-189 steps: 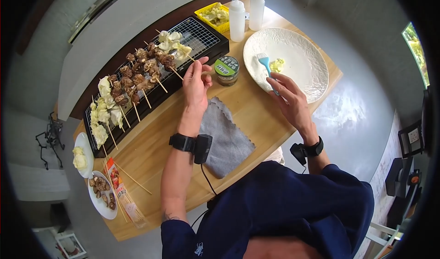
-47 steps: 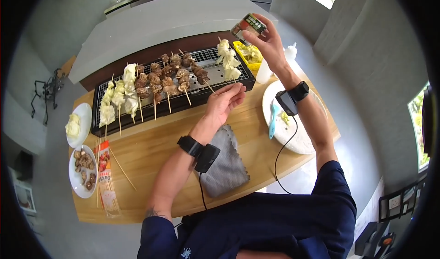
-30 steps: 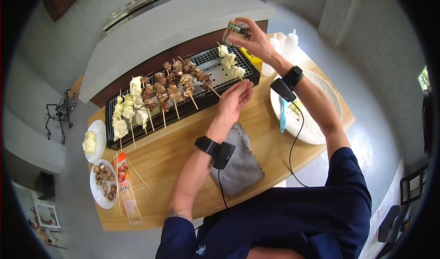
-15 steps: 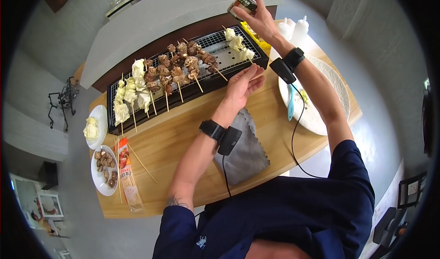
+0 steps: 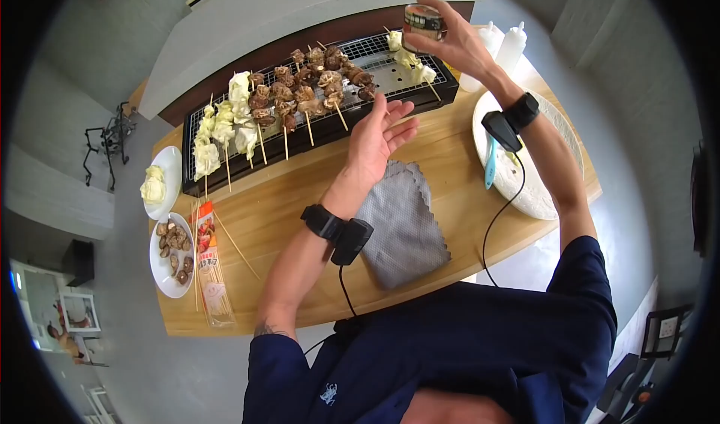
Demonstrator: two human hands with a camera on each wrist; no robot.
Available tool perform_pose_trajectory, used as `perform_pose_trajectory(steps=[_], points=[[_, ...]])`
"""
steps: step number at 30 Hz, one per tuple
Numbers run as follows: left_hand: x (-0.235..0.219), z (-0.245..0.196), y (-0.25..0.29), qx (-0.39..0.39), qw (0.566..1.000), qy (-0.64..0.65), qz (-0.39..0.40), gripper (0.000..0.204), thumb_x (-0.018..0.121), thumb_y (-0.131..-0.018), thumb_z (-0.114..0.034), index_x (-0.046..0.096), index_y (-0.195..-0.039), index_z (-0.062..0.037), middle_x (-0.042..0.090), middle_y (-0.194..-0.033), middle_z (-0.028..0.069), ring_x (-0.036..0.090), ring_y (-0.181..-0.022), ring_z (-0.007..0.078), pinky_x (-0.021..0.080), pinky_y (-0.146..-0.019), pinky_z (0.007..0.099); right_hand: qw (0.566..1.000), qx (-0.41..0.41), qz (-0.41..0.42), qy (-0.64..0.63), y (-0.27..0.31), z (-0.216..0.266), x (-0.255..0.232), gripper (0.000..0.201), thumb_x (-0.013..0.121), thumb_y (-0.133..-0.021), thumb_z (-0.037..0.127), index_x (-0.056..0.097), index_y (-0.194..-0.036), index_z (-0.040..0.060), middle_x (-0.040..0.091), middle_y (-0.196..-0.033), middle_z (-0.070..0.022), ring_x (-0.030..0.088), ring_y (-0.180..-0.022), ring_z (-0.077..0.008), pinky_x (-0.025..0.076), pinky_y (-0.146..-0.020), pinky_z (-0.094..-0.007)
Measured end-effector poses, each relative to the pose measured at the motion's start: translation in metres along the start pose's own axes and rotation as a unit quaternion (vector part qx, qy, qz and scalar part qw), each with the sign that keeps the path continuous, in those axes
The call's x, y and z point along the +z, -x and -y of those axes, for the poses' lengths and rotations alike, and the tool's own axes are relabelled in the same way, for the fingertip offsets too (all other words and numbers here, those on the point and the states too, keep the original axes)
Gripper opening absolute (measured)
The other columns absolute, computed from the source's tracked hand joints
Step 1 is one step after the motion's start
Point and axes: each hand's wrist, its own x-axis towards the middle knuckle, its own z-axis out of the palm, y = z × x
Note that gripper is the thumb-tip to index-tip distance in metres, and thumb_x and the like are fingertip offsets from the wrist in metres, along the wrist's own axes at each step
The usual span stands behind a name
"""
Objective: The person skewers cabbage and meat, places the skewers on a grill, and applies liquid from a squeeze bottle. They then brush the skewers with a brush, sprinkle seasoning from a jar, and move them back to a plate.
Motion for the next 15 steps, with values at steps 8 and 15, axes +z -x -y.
perform_pose_trajectory(steps=[8,15], points=[[-0.003,0.013,-0.011,0.072,0.994,0.079,-0.003,0.036,0.052,-0.107,-0.032,0.061,-0.127,-0.0038,0.071,-0.111,0.0060,0.070,-0.090,0.0176,0.060,-0.080,0.0309,0.997,0.053,-0.047,-0.042,0.008,0.009,0.000,0.076,0.079,-0.090,0.040,0.043,-0.146,0.0053,0.065,-0.127,-0.0148,0.065,-0.114,-0.0207,0.054,-0.097,-0.0344],[0.000,0.001,-0.005,0.081,0.997,-0.001,-0.001,0.036,0.058,-0.105,-0.030,0.063,-0.129,-0.0038,0.070,-0.094,0.0017,0.069,-0.079,0.0123,0.058,-0.070,0.0255,0.971,0.062,-0.096,-0.209,0.003,0.040,0.011,0.076,0.081,-0.084,0.050,0.052,-0.140,0.0062,0.066,-0.127,-0.0164,0.068,-0.108,-0.0239,0.055,-0.092,-0.0360]])
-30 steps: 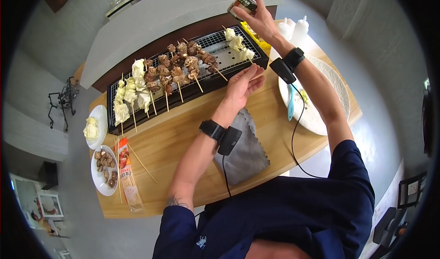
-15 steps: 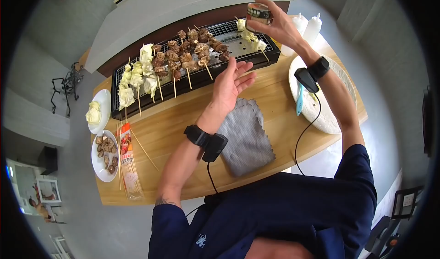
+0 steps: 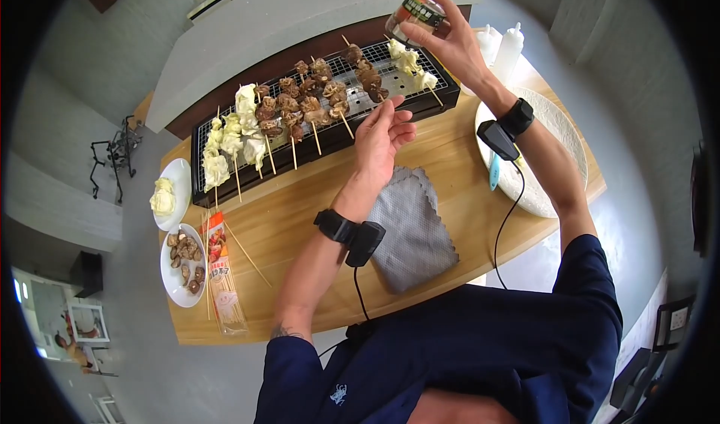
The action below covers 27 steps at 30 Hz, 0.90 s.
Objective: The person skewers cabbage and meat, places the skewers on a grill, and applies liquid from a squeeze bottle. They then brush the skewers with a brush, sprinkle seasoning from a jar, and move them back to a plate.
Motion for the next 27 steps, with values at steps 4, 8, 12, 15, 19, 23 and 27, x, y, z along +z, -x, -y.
perform_pose_trajectory(steps=[4,8,12,15,19,23,27], points=[[0.000,0.002,-0.001,-0.001,1.000,-0.005,-0.007,0.035,0.059,-0.104,-0.031,0.064,-0.128,-0.0053,0.070,-0.093,0.0010,0.068,-0.079,0.0115,0.057,-0.070,0.0249,0.994,0.016,0.103,0.026,-0.004,0.005,0.003,0.074,0.079,-0.085,0.050,0.052,-0.140,0.0084,0.066,-0.129,-0.0142,0.068,-0.108,-0.0242,0.054,-0.092,-0.0363],[-0.002,0.001,0.000,-0.006,1.000,-0.012,-0.012,0.036,0.059,-0.104,-0.032,0.064,-0.128,-0.0061,0.070,-0.094,0.0012,0.066,-0.078,0.0104,0.056,-0.070,0.0248,0.975,-0.081,0.182,0.099,-0.001,0.007,0.014,0.076,0.082,-0.085,0.043,0.049,-0.145,0.0107,0.068,-0.123,-0.0091,0.068,-0.102,-0.0172,0.057,-0.085,-0.0320],[0.001,0.004,0.000,-0.011,1.000,-0.026,-0.007,0.036,0.059,-0.104,-0.033,0.065,-0.128,-0.0066,0.070,-0.095,0.0014,0.066,-0.079,0.0102,0.055,-0.071,0.0254,0.994,0.014,0.083,0.073,-0.021,0.011,0.029,0.075,0.082,-0.084,0.044,0.050,-0.140,0.0062,0.066,-0.131,-0.0143,0.068,-0.108,-0.0263,0.055,-0.094,-0.0401],[0.006,0.002,0.002,-0.014,0.999,-0.043,-0.005,0.036,0.059,-0.104,-0.034,0.065,-0.128,-0.0070,0.070,-0.096,0.0016,0.065,-0.079,0.0103,0.055,-0.072,0.0259,0.993,-0.079,0.024,0.083,-0.048,-0.015,0.045,0.078,0.082,-0.083,0.046,0.049,-0.140,0.0050,0.066,-0.125,-0.0192,0.069,-0.106,-0.0263,0.057,-0.089,-0.0388],[0.006,-0.001,0.003,-0.017,0.999,-0.046,-0.005,0.037,0.060,-0.104,-0.035,0.065,-0.128,-0.0073,0.070,-0.096,0.0022,0.065,-0.079,0.0105,0.055,-0.072,0.0262,0.995,-0.012,-0.014,0.096,-0.057,-0.018,0.053,0.080,0.077,-0.086,0.053,0.047,-0.142,0.0052,0.067,-0.114,-0.0237,0.070,-0.101,-0.0277,0.058,-0.086,-0.0389],[0.006,-0.005,0.004,-0.005,0.998,-0.063,0.000,0.038,0.062,-0.103,-0.035,0.065,-0.127,-0.0066,0.071,-0.097,0.0036,0.067,-0.078,0.0109,0.055,-0.072,0.0259,0.989,-0.020,0.049,0.138,-0.053,-0.024,0.048,0.080,0.077,-0.084,0.056,0.051,-0.141,0.0062,0.069,-0.111,-0.0209,0.071,-0.097,-0.0260,0.057,-0.083,-0.0374],[0.008,-0.006,0.002,0.022,0.995,-0.099,-0.009,0.037,0.064,-0.102,-0.033,0.067,-0.125,-0.0049,0.073,-0.096,0.0057,0.068,-0.075,0.0121,0.056,-0.069,0.0257,0.997,0.045,0.005,0.062,-0.043,-0.006,0.029,0.085,0.080,-0.080,0.059,0.051,-0.142,0.0076,0.069,-0.113,-0.0202,0.071,-0.092,-0.0212,0.057,-0.079,-0.0323]])
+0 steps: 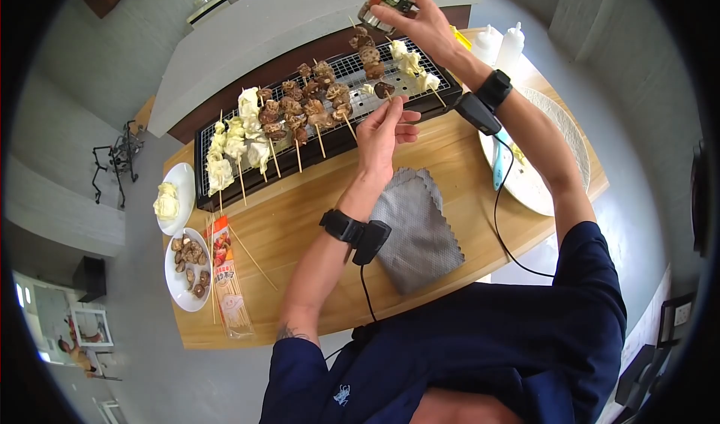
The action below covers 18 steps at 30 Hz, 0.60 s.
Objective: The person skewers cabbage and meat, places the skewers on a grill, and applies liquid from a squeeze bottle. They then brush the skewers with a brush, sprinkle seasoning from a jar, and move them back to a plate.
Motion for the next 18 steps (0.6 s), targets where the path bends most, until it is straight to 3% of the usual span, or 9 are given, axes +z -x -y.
perform_pose_trajectory(steps=[2,4,5,10,13,16,17,18], points=[[0.003,0.006,-0.003,0.028,0.999,-0.027,-0.008,0.034,0.066,-0.101,-0.030,0.069,-0.121,-0.0032,0.073,-0.094,0.0076,0.070,-0.073,0.0139,0.058,-0.066,0.0260,1.000,-0.016,-0.013,-0.020,0.005,0.008,-0.012,0.086,0.082,-0.079,0.058,0.051,-0.142,0.0081,0.068,-0.115,-0.0199,0.071,-0.090,-0.0205,0.057,-0.077,-0.0318],[0.006,0.011,-0.007,0.018,0.999,-0.025,-0.010,0.033,0.066,-0.100,-0.029,0.069,-0.120,-0.0027,0.074,-0.094,0.0088,0.071,-0.072,0.0151,0.059,-0.065,0.0271,0.999,-0.028,0.010,-0.032,0.017,0.030,-0.032,0.062,0.071,-0.096,0.041,0.050,-0.138,0.0010,0.067,-0.119,-0.0195,0.066,-0.109,-0.0237,0.057,-0.083,-0.0341],[0.008,0.014,-0.009,0.012,1.000,-0.022,-0.012,0.032,0.067,-0.100,-0.028,0.070,-0.119,-0.0023,0.074,-0.094,0.0100,0.072,-0.072,0.0163,0.060,-0.064,0.0282,0.998,-0.026,0.020,-0.058,0.012,0.018,-0.039,0.084,0.080,-0.087,0.044,0.041,-0.149,0.0042,0.061,-0.132,-0.0198,0.064,-0.114,-0.0271,0.056,-0.090,-0.0342],[0.017,0.018,-0.017,-0.017,1.000,-0.015,-0.019,0.032,0.070,-0.098,-0.027,0.070,-0.116,-0.0007,0.075,-0.097,0.0122,0.074,-0.076,0.0204,0.062,-0.067,0.0315,1.000,0.017,0.022,-0.012,0.022,0.020,-0.063,0.079,0.081,-0.086,0.043,0.045,-0.146,0.0054,0.062,-0.132,-0.0221,0.060,-0.122,-0.0299,0.051,-0.102,-0.0393],[0.023,0.020,-0.021,-0.025,0.999,-0.028,-0.013,0.032,0.071,-0.097,-0.027,0.070,-0.113,0.0007,0.075,-0.098,0.0128,0.075,-0.078,0.0228,0.064,-0.069,0.0332,0.998,-0.014,0.042,0.038,0.024,0.015,-0.066,0.079,0.081,-0.086,0.042,0.045,-0.145,0.0048,0.060,-0.136,-0.0230,0.058,-0.127,-0.0315,0.050,-0.104,-0.0404],[0.028,0.023,-0.025,-0.038,0.999,-0.034,-0.006,0.031,0.071,-0.097,-0.026,0.070,-0.109,0.0020,0.074,-0.098,0.0127,0.075,-0.080,0.0244,0.064,-0.071,0.0341,0.999,-0.008,-0.004,-0.039,0.026,0.023,-0.057,0.078,0.082,-0.085,0.041,0.047,-0.144,0.0037,0.060,-0.137,-0.0217,0.057,-0.128,-0.0326,0.048,-0.105,-0.0413],[0.030,0.025,-0.026,-0.048,0.998,-0.033,-0.002,0.030,0.071,-0.097,-0.026,0.070,-0.108,0.0024,0.074,-0.098,0.0126,0.076,-0.081,0.0251,0.064,-0.072,0.0345,0.993,-0.111,-0.043,-0.028,0.010,-0.019,-0.043,0.082,0.081,-0.081,0.055,0.052,-0.141,0.0074,0.068,-0.117,-0.0194,0.071,-0.093,-0.0231,0.057,-0.080,-0.0339],[0.032,0.025,-0.026,-0.049,0.998,-0.037,-0.001,0.030,0.071,-0.097,-0.026,0.070,-0.108,0.0024,0.074,-0.098,0.0126,0.076,-0.081,0.0251,0.064,-0.072,0.0345,0.992,-0.110,-0.047,-0.030,0.006,-0.026,-0.043,0.082,0.081,-0.081,0.055,0.052,-0.141,0.0074,0.068,-0.117,-0.0194,0.071,-0.093,-0.0231,0.057,-0.080,-0.0339]])
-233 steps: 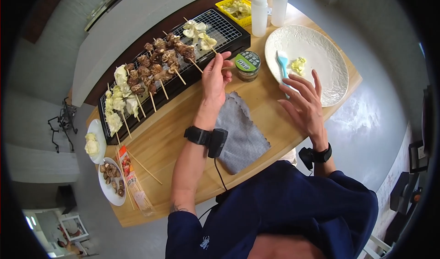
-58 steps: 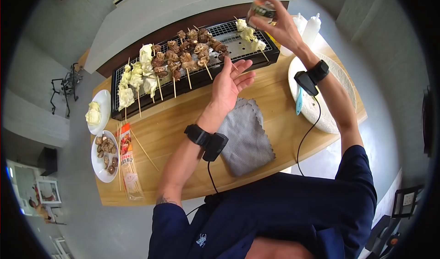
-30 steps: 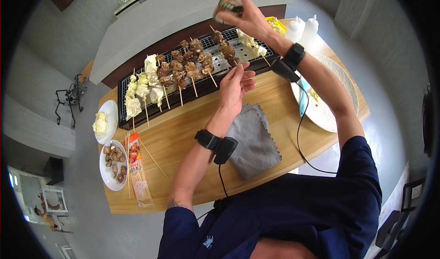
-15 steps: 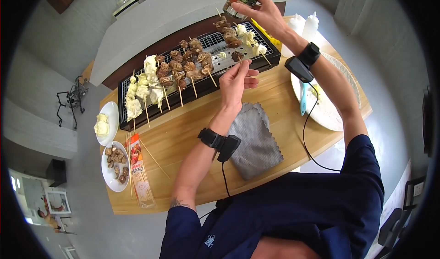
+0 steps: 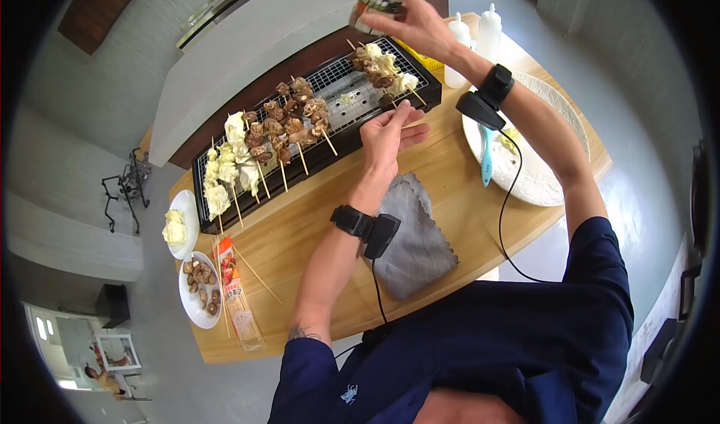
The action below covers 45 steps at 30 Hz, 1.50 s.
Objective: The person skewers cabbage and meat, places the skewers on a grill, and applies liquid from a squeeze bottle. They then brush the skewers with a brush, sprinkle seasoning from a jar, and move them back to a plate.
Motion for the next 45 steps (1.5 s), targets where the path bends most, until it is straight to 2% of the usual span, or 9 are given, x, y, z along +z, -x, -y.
perform_pose_trajectory(steps=[2,6,16,20,26,36,38,41,45], points=[[0.001,0.000,0.000,-0.010,1.000,0.007,0.002,0.030,0.071,-0.097,-0.026,0.070,-0.106,0.0033,0.074,-0.098,0.0127,0.075,-0.083,0.0259,0.064,-0.074,0.0349,0.984,-0.006,0.120,0.134,-0.003,-0.003,0.002,0.077,0.078,-0.084,0.055,0.051,-0.142,0.0126,0.068,-0.122,-0.0165,0.070,-0.103,-0.0265,0.057,-0.091,-0.0397],[-0.002,0.000,-0.006,-0.014,0.999,0.031,0.006,0.032,0.071,-0.097,-0.027,0.070,-0.105,0.0035,0.074,-0.100,0.0131,0.075,-0.089,0.0265,0.064,-0.079,0.0356,0.996,-0.035,0.031,0.074,-0.003,-0.016,0.020,0.076,0.078,-0.086,0.052,0.048,-0.144,0.0138,0.067,-0.124,-0.0176,0.069,-0.105,-0.0285,0.056,-0.091,-0.0410],[-0.009,0.005,-0.005,-0.071,0.992,0.094,0.047,0.042,0.071,-0.096,-0.035,0.066,-0.113,0.0035,0.072,-0.109,0.0135,0.072,-0.100,0.0265,0.062,-0.090,0.0368,0.975,-0.055,0.161,0.142,-0.001,-0.022,0.022,0.070,0.078,-0.087,0.045,0.050,-0.143,0.0127,0.069,-0.121,-0.0145,0.070,-0.098,-0.0223,0.055,-0.088,-0.0356],[-0.022,0.000,0.009,-0.071,0.990,0.085,0.082,0.043,0.071,-0.096,-0.035,0.064,-0.119,0.0003,0.070,-0.117,0.0136,0.072,-0.102,0.0269,0.061,-0.090,0.0381,0.988,0.046,0.121,0.088,0.007,0.002,0.016,0.070,0.079,-0.084,0.043,0.054,-0.138,0.0079,0.071,-0.117,-0.0151,0.071,-0.103,-0.0273,0.055,-0.092,-0.0363],[-0.062,-0.016,0.051,-0.111,0.986,-0.055,0.113,0.039,0.070,-0.097,-0.034,0.063,-0.119,-0.0024,0.069,-0.120,0.0095,0.072,-0.097,0.0208,0.061,-0.084,0.0344,0.972,-0.073,0.198,0.099,0.027,0.019,0.013,0.067,0.078,-0.086,0.038,0.053,-0.140,0.0076,0.069,-0.123,-0.0118,0.069,-0.109,-0.0235,0.054,-0.095,-0.0350],[-0.088,-0.017,0.054,0.005,0.982,0.188,-0.018,0.056,0.046,-0.105,-0.055,0.058,-0.126,-0.0045,0.070,-0.120,0.0080,0.069,-0.092,0.0156,0.058,-0.080,0.0292,0.993,0.035,0.113,-0.009,0.017,0.036,0.067,0.072,0.078,-0.085,0.050,0.053,-0.140,0.0109,0.069,-0.119,-0.0155,0.069,-0.092,-0.0214,0.057,-0.079,-0.0340],[-0.091,-0.016,0.052,0.032,0.978,0.206,-0.006,0.049,0.049,-0.106,-0.047,0.057,-0.128,-0.0040,0.070,-0.120,0.0079,0.068,-0.090,0.0155,0.058,-0.078,0.0292,0.986,0.095,0.128,-0.053,0.026,0.050,0.082,0.071,0.078,-0.085,0.049,0.054,-0.141,0.0117,0.068,-0.122,-0.0147,0.070,-0.098,-0.0249,0.056,-0.082,-0.0352],[-0.091,-0.019,0.052,0.039,0.976,0.212,-0.025,0.042,0.048,-0.108,-0.039,0.059,-0.125,-0.0026,0.072,-0.118,0.0111,0.070,-0.084,0.0154,0.058,-0.074,0.0288,0.978,-0.062,0.197,-0.009,0.031,0.061,0.098,0.074,0.079,-0.083,0.051,0.056,-0.138,0.0080,0.068,-0.125,-0.0154,0.068,-0.103,-0.0266,0.055,-0.087,-0.0379],[-0.090,-0.016,0.051,0.051,0.980,0.192,-0.034,0.035,0.052,-0.107,-0.034,0.063,-0.123,-0.0041,0.074,-0.111,0.0086,0.069,-0.078,0.0125,0.057,-0.069,0.0261,0.984,0.084,0.158,-0.003,0.006,0.070,0.108,0.080,0.080,-0.081,0.054,0.056,-0.136,0.0024,0.068,-0.123,-0.0169,0.069,-0.101,-0.0274,0.056,-0.089,-0.0388]])
